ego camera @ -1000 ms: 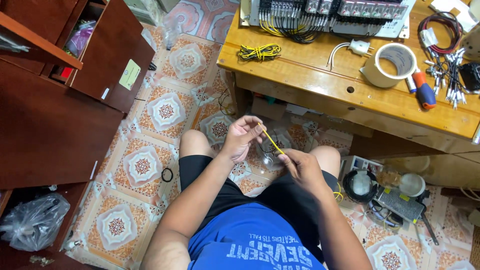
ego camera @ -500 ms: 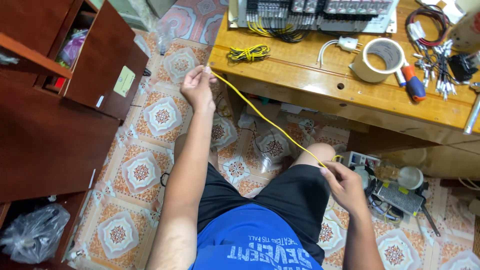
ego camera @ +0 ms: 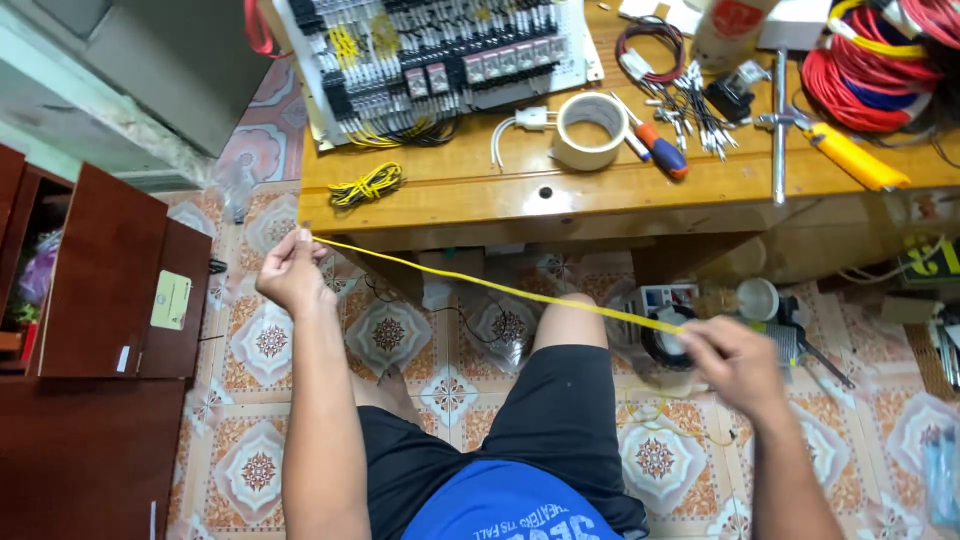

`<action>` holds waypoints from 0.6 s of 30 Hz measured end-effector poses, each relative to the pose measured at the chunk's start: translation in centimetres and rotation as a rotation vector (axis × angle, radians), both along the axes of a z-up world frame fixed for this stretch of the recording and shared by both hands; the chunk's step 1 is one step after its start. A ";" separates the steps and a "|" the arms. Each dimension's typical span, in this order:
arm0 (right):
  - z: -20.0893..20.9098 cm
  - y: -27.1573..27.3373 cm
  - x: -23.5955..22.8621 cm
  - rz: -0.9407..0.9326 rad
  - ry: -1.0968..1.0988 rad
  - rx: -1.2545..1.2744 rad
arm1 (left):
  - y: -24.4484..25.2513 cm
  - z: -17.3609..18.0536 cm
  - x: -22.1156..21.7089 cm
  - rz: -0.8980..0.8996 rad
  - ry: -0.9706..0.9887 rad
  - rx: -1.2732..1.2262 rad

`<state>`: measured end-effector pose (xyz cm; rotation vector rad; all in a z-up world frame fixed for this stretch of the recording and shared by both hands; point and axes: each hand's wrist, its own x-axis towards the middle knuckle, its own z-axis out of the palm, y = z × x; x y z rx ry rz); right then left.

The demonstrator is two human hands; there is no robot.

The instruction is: Bundling yellow wires with white tape and labeling them with a marker

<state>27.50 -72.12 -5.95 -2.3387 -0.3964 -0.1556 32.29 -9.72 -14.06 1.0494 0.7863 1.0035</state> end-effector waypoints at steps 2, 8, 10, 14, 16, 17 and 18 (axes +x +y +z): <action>0.6 -3.6 1.4 -0.011 -0.054 -0.056 | -0.3 1.0 0.0 0.036 0.013 -0.029; 0.4 -17.7 5.7 -0.184 -0.097 -0.167 | -3.1 6.5 -0.5 0.076 0.127 -0.130; -0.8 -22.9 7.6 -0.201 -0.142 -0.190 | -2.1 5.4 -0.7 0.059 0.169 -0.162; -0.9 -29.8 9.8 -0.218 -0.233 -0.285 | -0.2 2.1 -0.3 0.078 0.092 -0.048; -0.6 -31.4 10.9 -0.215 -0.271 -0.297 | -0.1 2.5 0.1 0.056 0.108 -0.017; -0.2 -31.3 12.1 -0.205 -0.295 -0.295 | 0.4 2.2 -0.1 0.078 0.120 -0.022; 0.2 -31.3 13.4 -0.195 -0.319 -0.294 | 1.0 1.9 -0.2 0.099 0.132 -0.028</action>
